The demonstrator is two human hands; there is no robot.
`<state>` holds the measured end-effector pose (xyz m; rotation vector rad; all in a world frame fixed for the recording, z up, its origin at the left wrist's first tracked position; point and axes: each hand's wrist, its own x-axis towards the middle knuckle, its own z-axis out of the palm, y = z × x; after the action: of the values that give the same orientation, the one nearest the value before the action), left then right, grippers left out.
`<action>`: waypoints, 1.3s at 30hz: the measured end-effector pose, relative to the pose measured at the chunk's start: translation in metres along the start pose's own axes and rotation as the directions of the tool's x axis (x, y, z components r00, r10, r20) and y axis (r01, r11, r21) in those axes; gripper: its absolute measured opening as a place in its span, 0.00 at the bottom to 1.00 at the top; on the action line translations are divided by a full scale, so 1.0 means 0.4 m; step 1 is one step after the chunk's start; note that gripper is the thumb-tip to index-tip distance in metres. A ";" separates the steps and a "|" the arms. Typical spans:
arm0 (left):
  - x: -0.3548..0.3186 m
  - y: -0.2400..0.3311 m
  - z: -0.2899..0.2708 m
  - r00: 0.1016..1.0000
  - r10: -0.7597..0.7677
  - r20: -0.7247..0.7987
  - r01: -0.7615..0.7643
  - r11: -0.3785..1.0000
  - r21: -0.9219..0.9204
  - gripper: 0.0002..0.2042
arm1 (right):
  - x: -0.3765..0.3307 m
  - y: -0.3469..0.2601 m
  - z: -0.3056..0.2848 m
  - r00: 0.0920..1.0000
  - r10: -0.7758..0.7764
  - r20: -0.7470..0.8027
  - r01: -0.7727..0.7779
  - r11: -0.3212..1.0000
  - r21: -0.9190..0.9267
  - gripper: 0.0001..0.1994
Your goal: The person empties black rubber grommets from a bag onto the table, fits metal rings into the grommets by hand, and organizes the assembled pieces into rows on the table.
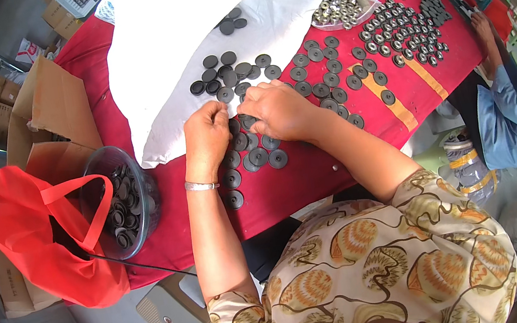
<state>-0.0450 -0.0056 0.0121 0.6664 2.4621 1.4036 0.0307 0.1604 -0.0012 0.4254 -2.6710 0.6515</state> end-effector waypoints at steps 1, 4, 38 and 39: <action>-0.001 -0.008 0.005 1.000 -0.002 0.004 0.002 1.000 0.000 0.08 | 0.000 -0.005 0.001 1.000 0.004 0.002 -0.004 1.000 0.001 0.17; -0.021 -0.013 0.010 0.992 -0.121 0.020 0.123 0.985 -0.124 0.07 | 0.001 -0.018 -0.004 1.000 -0.006 0.007 0.006 0.999 -0.040 0.15; -0.037 -0.010 0.051 0.977 0.206 -0.054 -0.171 0.909 0.381 0.12 | 0.022 0.022 0.005 0.984 0.167 -0.061 -0.178 0.947 -0.267 0.09; -0.042 0.002 0.053 0.977 0.209 -0.051 -0.174 0.907 0.383 0.12 | 0.021 0.022 0.000 0.984 0.172 -0.052 -0.180 0.951 -0.250 0.08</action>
<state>-0.0215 0.0024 0.0017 0.9676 2.8397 1.0406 0.0201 0.1662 -0.0012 0.1071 -2.7361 0.3518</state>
